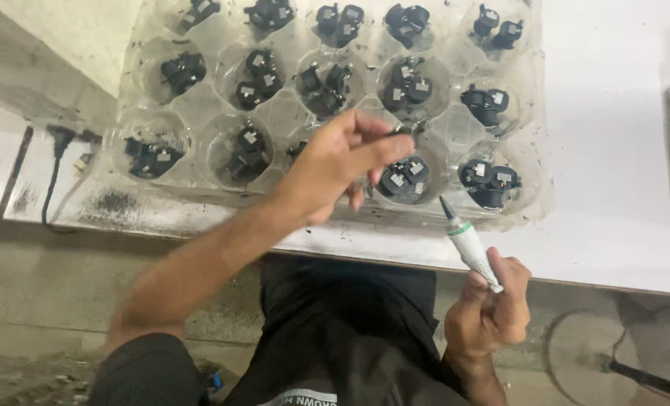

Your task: The person applies adhesive from a small tube to black charger plug bodies, working one plug at a time. They pick each plug from a plastic egg-style tray, dispense adhesive onto its metal contact area, and place it back in the tray, repeating across many plugs.

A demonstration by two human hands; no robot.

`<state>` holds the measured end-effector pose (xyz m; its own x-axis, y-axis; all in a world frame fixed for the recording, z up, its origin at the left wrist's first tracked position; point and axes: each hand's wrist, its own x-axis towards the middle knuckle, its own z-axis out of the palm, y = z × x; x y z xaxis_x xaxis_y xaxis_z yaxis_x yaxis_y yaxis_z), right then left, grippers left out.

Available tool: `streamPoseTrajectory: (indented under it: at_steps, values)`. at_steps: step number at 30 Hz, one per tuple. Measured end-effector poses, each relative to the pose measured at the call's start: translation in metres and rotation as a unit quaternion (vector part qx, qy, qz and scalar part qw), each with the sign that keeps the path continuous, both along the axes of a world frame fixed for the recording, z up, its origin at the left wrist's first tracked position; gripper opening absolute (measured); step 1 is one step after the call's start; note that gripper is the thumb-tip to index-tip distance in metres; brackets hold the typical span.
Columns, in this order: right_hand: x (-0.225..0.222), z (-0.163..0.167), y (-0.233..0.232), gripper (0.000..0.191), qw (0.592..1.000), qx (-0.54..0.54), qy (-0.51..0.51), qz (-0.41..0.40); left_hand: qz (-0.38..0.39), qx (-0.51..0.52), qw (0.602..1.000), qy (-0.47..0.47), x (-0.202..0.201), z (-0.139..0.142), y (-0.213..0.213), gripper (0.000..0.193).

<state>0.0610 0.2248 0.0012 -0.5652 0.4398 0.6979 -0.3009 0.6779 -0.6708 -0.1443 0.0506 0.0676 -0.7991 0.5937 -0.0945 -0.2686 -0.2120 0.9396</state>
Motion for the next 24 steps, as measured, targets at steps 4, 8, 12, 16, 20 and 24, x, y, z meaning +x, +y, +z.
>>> streamPoseTrajectory:
  at_steps: [4,8,12,16,20,24]
  values:
    - [0.004,-0.015,0.012,0.029,0.988,-0.147,0.032,-0.019,-0.008,-0.128,0.943,0.306,-0.095,-0.013,0.069,0.05]
    - [0.004,-0.023,0.024,0.037,0.984,-0.151,0.085,-0.052,0.067,-0.24,0.75,0.613,-0.16,-0.032,0.125,0.03]
    - [0.006,-0.022,0.033,0.041,0.983,-0.146,0.07,-0.092,0.023,-0.299,0.707,0.641,-0.196,-0.041,0.17,0.027]
    - [0.002,-0.021,0.041,0.039,0.977,-0.164,0.078,-0.108,-0.02,-0.307,0.708,0.636,-0.212,-0.046,0.189,0.029]
    - [-0.004,-0.021,0.048,0.038,0.972,-0.199,0.087,-0.09,-0.053,-0.339,0.637,0.69,-0.214,-0.045,0.194,0.032]
    - [-0.006,-0.016,0.052,0.039,0.97,-0.209,0.068,-0.103,-0.089,-0.391,0.652,0.643,-0.201,-0.03,0.194,0.032]
